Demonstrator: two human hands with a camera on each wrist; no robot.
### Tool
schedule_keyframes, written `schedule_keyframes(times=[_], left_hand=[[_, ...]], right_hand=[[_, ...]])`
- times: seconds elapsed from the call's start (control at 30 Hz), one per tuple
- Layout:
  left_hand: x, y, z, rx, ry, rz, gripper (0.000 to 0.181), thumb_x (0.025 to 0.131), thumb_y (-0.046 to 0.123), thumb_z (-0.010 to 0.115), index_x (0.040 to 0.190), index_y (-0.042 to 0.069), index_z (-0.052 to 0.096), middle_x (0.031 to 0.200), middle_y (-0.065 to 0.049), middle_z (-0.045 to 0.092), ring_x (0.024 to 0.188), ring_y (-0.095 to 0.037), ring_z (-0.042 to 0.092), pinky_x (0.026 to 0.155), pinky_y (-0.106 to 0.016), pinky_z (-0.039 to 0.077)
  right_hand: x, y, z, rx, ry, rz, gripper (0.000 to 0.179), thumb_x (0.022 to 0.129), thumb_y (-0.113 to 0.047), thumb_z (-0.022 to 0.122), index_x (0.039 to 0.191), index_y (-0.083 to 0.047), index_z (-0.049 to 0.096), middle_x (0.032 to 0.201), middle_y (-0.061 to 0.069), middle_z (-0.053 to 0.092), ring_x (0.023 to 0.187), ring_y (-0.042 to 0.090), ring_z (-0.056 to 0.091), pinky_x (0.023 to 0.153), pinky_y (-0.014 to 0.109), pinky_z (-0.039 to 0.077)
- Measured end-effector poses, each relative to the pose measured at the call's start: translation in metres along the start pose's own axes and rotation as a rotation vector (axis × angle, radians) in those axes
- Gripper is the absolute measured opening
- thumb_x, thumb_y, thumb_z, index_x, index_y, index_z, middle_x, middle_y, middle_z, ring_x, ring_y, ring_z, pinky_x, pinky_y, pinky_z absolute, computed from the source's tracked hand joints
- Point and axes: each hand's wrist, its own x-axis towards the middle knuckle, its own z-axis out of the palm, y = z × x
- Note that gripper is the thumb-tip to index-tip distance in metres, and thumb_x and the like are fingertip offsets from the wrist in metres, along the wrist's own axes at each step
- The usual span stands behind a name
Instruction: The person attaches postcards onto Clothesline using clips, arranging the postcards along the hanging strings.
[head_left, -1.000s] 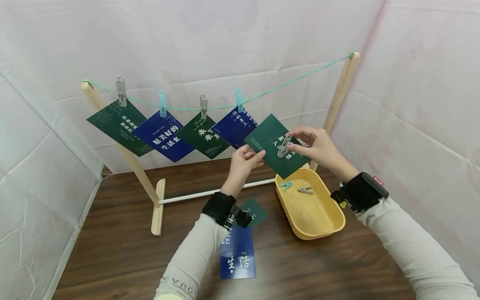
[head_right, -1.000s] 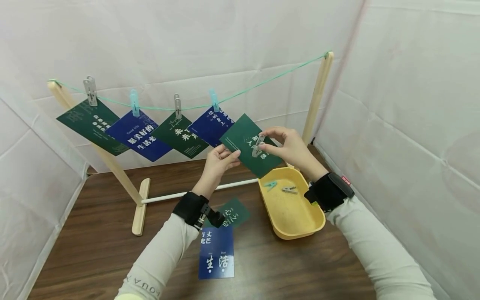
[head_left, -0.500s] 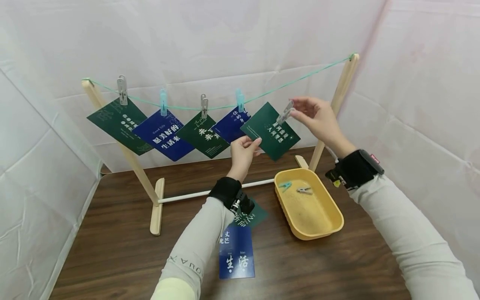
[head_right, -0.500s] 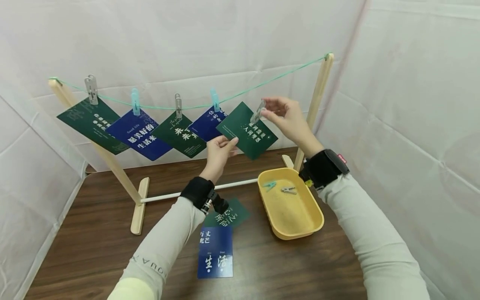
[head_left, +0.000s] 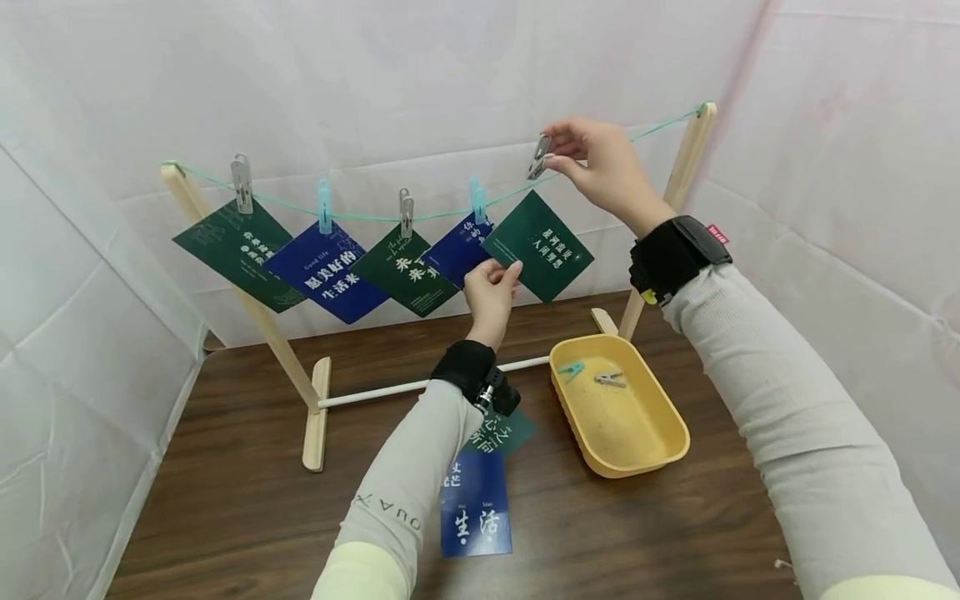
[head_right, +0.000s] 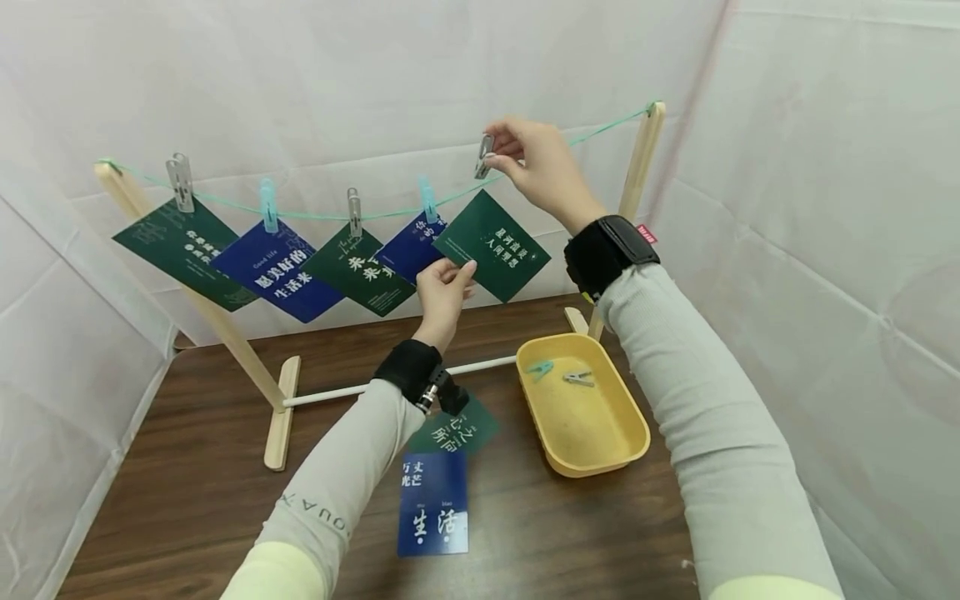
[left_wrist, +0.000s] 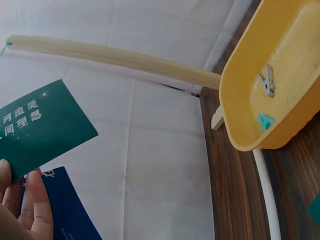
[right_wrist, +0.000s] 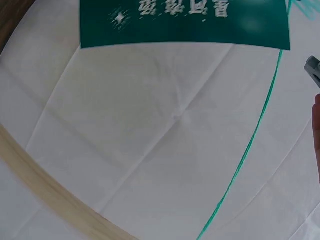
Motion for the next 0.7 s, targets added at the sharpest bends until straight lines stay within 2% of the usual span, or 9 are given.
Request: schedule_keyframes(times=[0.07, 0.2, 0.43, 0.7], left_hand=[[0.0, 0.0, 0.001, -0.021, 0.015, 0.001, 0.018, 0.09, 0.013, 0.064, 0.092, -0.005, 0.067, 0.089, -0.024, 0.07, 0.071, -0.024, 0.067, 0.072, -0.035, 0.058], [0.001, 0.0, 0.003, -0.039, 0.03, 0.007, 0.018, 0.09, 0.012, 0.064, 0.09, -0.007, 0.065, 0.089, -0.025, 0.07, 0.085, -0.037, 0.067, 0.075, -0.039, 0.057], [0.002, -0.001, 0.005, 0.004, 0.036, 0.028, 0.019, 0.09, 0.013, 0.063, 0.093, -0.006, 0.066, 0.091, -0.023, 0.07, 0.086, -0.037, 0.068, 0.073, -0.037, 0.058], [0.002, 0.001, 0.01, -0.021, 0.061, 0.008, 0.019, 0.09, 0.013, 0.063, 0.095, -0.005, 0.066, 0.091, -0.022, 0.071, 0.083, -0.032, 0.069, 0.077, -0.043, 0.057]], right_hand=[[0.002, 0.0, 0.0, -0.027, -0.007, -0.021, 0.029, 0.092, -0.005, 0.058, 0.118, 0.006, 0.057, 0.107, 0.021, 0.065, 0.098, 0.029, 0.064, 0.092, 0.036, 0.05], [0.006, -0.001, 0.001, -0.061, -0.005, -0.052, 0.022, 0.092, -0.002, 0.058, 0.11, 0.008, 0.06, 0.102, 0.022, 0.066, 0.094, 0.03, 0.064, 0.09, 0.037, 0.051], [0.012, -0.005, 0.005, -0.1, -0.047, -0.051, 0.018, 0.092, -0.001, 0.056, 0.108, 0.006, 0.061, 0.103, 0.021, 0.066, 0.095, 0.03, 0.063, 0.092, 0.038, 0.05], [0.018, -0.006, 0.008, -0.113, -0.107, -0.05, 0.019, 0.093, -0.001, 0.055, 0.109, 0.006, 0.061, 0.104, 0.023, 0.066, 0.097, 0.031, 0.062, 0.091, 0.04, 0.049]])
